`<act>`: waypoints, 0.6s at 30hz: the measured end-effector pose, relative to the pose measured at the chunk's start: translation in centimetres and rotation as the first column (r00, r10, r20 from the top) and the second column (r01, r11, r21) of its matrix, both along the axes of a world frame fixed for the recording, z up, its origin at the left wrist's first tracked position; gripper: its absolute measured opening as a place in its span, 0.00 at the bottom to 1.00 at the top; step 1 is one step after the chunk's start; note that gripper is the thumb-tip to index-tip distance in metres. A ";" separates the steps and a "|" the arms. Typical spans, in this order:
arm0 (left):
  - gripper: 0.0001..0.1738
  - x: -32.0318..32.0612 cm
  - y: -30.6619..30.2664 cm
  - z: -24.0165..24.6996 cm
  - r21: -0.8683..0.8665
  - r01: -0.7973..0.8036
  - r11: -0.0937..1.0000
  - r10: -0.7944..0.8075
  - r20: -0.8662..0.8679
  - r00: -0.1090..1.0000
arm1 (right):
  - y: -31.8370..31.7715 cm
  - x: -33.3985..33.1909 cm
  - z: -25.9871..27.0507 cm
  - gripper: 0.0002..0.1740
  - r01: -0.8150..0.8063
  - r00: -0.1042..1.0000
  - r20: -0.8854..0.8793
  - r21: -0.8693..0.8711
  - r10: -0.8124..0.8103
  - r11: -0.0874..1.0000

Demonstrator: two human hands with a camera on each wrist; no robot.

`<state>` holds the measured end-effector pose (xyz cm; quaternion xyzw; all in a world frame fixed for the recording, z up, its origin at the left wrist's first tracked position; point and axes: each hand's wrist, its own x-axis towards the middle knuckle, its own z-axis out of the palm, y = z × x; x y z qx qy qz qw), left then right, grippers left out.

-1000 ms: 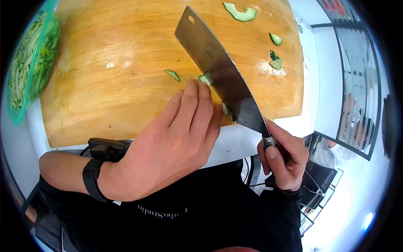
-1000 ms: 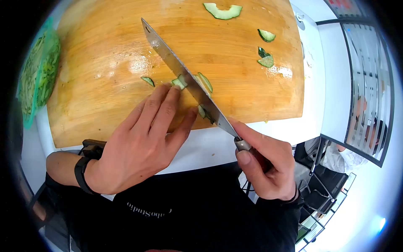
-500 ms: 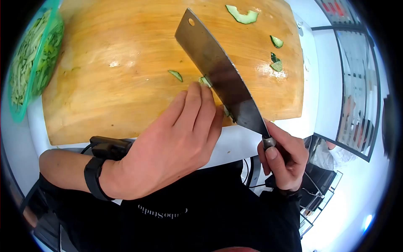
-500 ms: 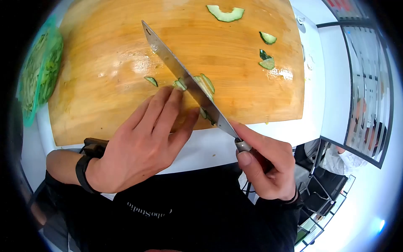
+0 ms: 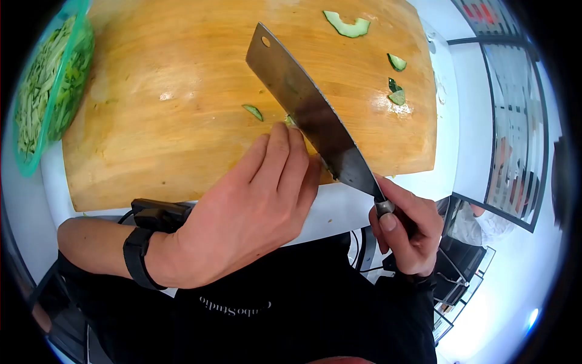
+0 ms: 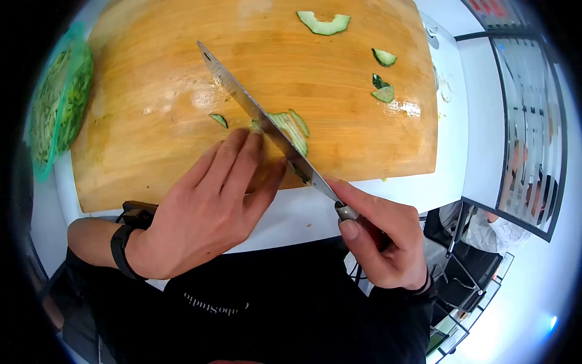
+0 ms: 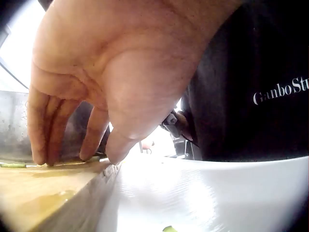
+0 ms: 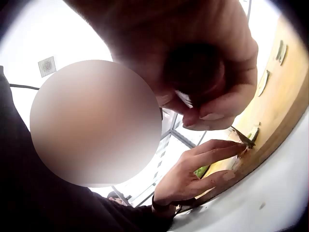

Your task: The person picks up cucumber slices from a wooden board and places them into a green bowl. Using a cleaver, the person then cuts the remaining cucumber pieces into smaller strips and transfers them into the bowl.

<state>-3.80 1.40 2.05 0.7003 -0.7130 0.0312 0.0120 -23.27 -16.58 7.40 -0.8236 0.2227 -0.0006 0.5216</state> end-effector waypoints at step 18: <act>0.27 1.0 0.5 0.0 -0.025 0.008 1.000 -0.008 -0.003 1.000 | -1.4 -2.1 -2.2 0.26 0.195 0.942 0.200 0.333 -0.271 0.923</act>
